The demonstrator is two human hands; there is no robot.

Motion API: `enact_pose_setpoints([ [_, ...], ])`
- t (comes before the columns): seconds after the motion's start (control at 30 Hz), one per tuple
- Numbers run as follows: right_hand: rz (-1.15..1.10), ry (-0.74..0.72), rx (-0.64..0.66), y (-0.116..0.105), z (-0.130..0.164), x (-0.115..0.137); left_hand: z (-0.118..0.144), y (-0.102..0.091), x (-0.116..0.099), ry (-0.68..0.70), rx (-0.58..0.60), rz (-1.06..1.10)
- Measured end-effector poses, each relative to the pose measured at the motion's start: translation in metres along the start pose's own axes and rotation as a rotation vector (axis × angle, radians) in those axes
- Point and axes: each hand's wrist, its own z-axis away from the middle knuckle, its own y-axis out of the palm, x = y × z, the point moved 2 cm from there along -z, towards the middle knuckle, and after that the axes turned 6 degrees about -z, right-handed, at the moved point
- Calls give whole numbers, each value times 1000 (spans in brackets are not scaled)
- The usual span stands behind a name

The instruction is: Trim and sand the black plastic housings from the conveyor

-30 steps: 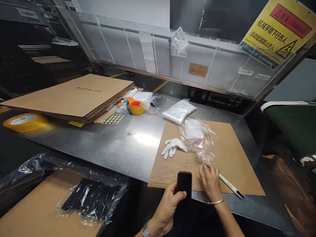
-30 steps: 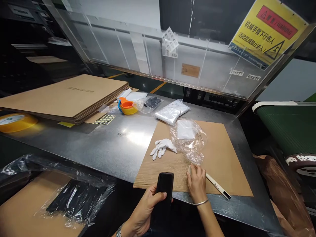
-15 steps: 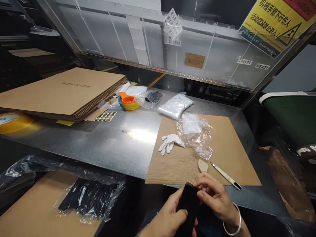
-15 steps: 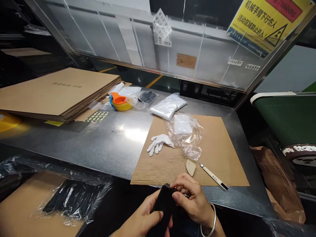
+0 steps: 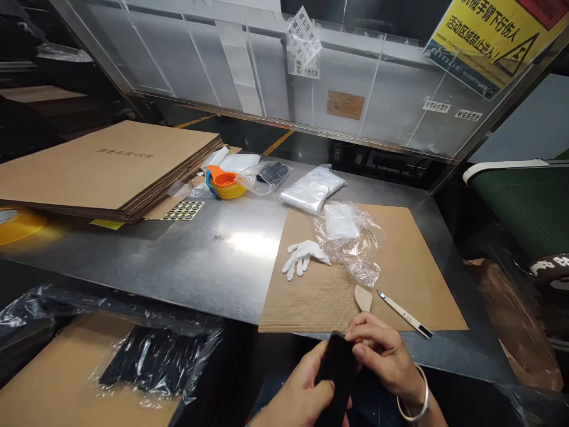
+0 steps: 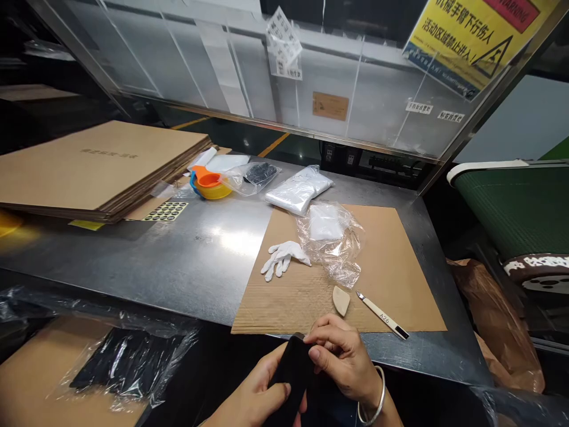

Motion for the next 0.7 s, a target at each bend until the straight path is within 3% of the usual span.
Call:
enact_pose_setpoints([
  [0.7,-88,35,-27,-3,2,-6,-3,0,5,-16,-8,52],
])
